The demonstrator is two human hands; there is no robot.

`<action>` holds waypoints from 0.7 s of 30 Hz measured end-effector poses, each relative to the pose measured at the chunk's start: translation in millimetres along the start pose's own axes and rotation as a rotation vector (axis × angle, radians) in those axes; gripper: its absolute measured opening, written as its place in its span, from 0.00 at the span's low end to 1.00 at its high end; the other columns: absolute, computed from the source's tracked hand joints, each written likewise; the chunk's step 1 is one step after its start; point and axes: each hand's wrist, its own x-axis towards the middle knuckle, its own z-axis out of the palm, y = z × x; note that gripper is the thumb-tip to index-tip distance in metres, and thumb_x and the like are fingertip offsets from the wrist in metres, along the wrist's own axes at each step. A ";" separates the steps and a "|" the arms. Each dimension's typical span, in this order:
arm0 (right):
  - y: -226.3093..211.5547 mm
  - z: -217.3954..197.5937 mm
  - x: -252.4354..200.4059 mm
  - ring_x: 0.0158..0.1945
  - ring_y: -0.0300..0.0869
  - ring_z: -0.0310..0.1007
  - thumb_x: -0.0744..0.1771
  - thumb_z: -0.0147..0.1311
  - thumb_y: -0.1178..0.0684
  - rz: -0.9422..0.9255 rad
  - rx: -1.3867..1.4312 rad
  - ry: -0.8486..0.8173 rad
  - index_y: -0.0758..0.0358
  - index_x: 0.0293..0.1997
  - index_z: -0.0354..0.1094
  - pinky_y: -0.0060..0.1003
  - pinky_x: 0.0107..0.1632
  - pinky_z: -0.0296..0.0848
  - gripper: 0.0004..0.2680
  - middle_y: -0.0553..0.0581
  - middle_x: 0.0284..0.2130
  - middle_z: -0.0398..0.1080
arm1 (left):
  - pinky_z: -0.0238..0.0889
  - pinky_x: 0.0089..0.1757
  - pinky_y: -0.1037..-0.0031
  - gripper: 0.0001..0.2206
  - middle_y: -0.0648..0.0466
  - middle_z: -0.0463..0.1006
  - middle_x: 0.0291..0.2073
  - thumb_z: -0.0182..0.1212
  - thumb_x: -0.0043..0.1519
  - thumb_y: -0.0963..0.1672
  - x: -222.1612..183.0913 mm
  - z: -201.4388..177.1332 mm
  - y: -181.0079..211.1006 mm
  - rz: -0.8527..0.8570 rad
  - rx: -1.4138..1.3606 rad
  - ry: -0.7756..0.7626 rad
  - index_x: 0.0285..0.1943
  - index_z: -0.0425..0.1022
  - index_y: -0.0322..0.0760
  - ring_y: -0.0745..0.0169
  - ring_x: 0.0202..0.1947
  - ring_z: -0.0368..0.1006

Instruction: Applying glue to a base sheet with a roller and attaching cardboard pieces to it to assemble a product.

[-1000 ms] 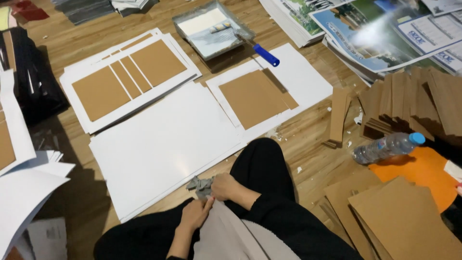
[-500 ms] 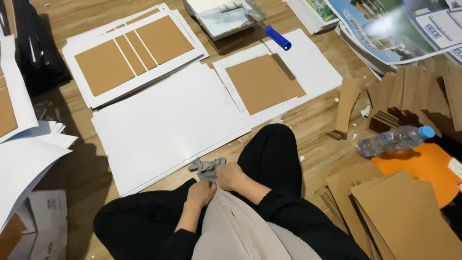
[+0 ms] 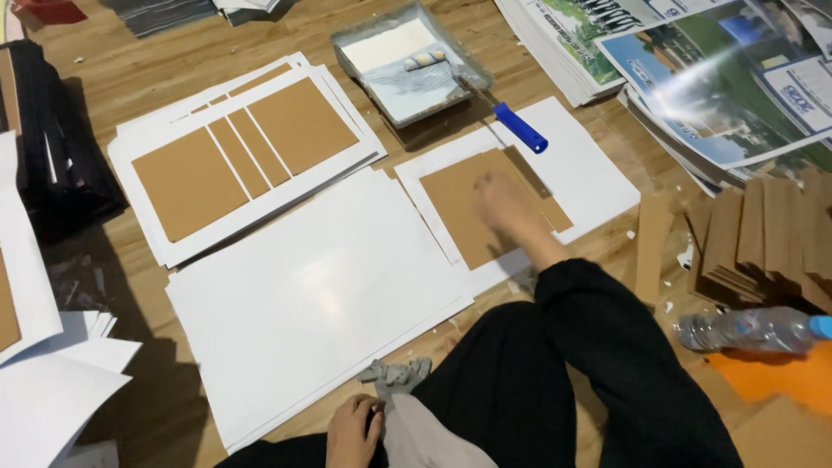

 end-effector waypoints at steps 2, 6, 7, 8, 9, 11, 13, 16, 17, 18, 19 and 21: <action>50.1 2.5 61.0 0.43 0.54 0.64 0.60 0.42 0.57 -0.090 -0.182 0.176 0.71 0.43 0.64 0.42 0.46 0.65 0.12 0.66 0.43 0.63 | 0.58 0.46 0.69 0.13 0.56 0.68 0.46 0.57 0.48 0.46 7.6 19.7 -19.5 0.016 -0.007 0.078 0.42 0.73 0.45 0.56 0.47 0.65; 109.6 5.2 146.6 0.47 0.58 0.55 0.57 0.57 0.47 -0.115 -0.512 0.451 0.71 0.52 0.57 0.45 0.46 0.57 0.23 0.71 0.48 0.53 | 0.57 0.49 0.62 0.16 0.50 0.64 0.52 0.58 0.45 0.45 18.4 54.9 -43.1 0.055 0.029 0.318 0.44 0.74 0.46 0.52 0.52 0.62; 117.7 8.4 162.7 0.47 0.58 0.55 0.57 0.57 0.47 -0.124 -0.507 0.451 0.71 0.52 0.57 0.45 0.46 0.57 0.23 0.71 0.48 0.53 | 0.57 0.49 0.62 0.16 0.50 0.64 0.52 0.58 0.45 0.45 23.2 51.5 -39.1 0.048 0.032 0.325 0.44 0.74 0.46 0.52 0.52 0.62; 127.2 12.4 176.6 0.46 0.57 0.55 0.58 0.56 0.45 -0.085 -0.517 0.412 0.70 0.53 0.55 0.45 0.46 0.57 0.24 0.69 0.46 0.55 | 0.55 0.51 0.58 0.17 0.49 0.64 0.52 0.59 0.42 0.44 25.5 49.3 -34.8 -0.022 0.000 0.368 0.42 0.75 0.46 0.50 0.54 0.60; 137.0 16.6 190.2 0.45 0.56 0.56 0.59 0.56 0.43 -0.045 -0.528 0.374 0.69 0.54 0.54 0.45 0.46 0.58 0.25 0.68 0.43 0.56 | 0.53 0.54 0.55 0.18 0.49 0.64 0.53 0.59 0.39 0.43 27.6 47.7 -30.3 -0.092 -0.033 0.412 0.41 0.76 0.47 0.48 0.57 0.58; 125.0 18.0 198.1 0.46 0.58 0.59 0.59 0.56 0.43 -0.010 -0.409 0.278 0.68 0.57 0.50 0.48 0.45 0.61 0.26 0.69 0.44 0.58 | 0.53 0.54 0.53 0.20 0.48 0.63 0.55 0.61 0.37 0.45 36.6 59.2 -51.7 -0.113 0.022 0.439 0.42 0.75 0.48 0.46 0.58 0.57; 106.9 17.8 198.5 0.46 0.59 0.62 0.60 0.55 0.43 0.030 -0.291 0.184 0.67 0.60 0.47 0.51 0.44 0.64 0.28 0.70 0.45 0.59 | 0.53 0.53 0.52 0.23 0.47 0.61 0.56 0.63 0.34 0.46 43.9 60.4 -63.3 -0.130 0.079 0.464 0.43 0.74 0.49 0.44 0.59 0.56; 81.9 16.1 194.7 0.43 0.57 0.67 0.61 0.53 0.49 0.077 -0.288 0.089 0.54 0.65 0.41 0.48 0.44 0.64 0.27 0.66 0.43 0.64 | 0.44 0.56 0.43 0.21 0.48 0.56 0.60 0.63 0.39 0.46 51.9 49.5 -69.4 -0.265 0.121 0.352 0.45 0.72 0.54 0.44 0.63 0.48; 80.7 17.1 196.7 0.43 0.58 0.67 0.61 0.48 0.55 0.087 -0.271 0.056 0.51 0.63 0.46 0.49 0.44 0.65 0.23 0.67 0.42 0.66 | 0.44 0.55 0.44 0.22 0.47 0.55 0.61 0.62 0.39 0.46 53.5 47.3 -75.8 -0.232 0.125 0.366 0.46 0.72 0.52 0.43 0.63 0.48; 80.4 17.5 197.4 0.43 0.58 0.67 0.60 0.43 0.60 0.099 -0.256 0.026 0.47 0.61 0.52 0.49 0.44 0.65 0.22 0.67 0.40 0.68 | 0.44 0.55 0.45 0.23 0.46 0.53 0.61 0.61 0.39 0.47 55.3 46.1 -82.4 -0.196 0.127 0.379 0.47 0.71 0.51 0.42 0.63 0.47; 80.6 8.9 199.7 0.43 0.58 0.67 0.60 0.43 0.60 0.098 -0.256 0.027 0.47 0.61 0.52 0.49 0.44 0.65 0.22 0.67 0.40 0.68 | 0.44 0.55 0.45 0.23 0.46 0.53 0.61 0.61 0.39 0.47 58.4 34.0 -86.0 -0.196 0.126 0.380 0.47 0.71 0.51 0.42 0.63 0.47; 83.1 -6.6 199.3 0.41 0.54 0.70 0.61 0.46 0.58 0.046 -0.457 -0.089 0.41 0.63 0.49 0.46 0.42 0.69 0.24 0.59 0.42 0.69 | 0.40 0.55 0.40 0.22 0.45 0.51 0.63 0.56 0.46 0.48 55.1 14.1 -90.0 -0.240 0.157 0.385 0.52 0.65 0.53 0.42 0.64 0.45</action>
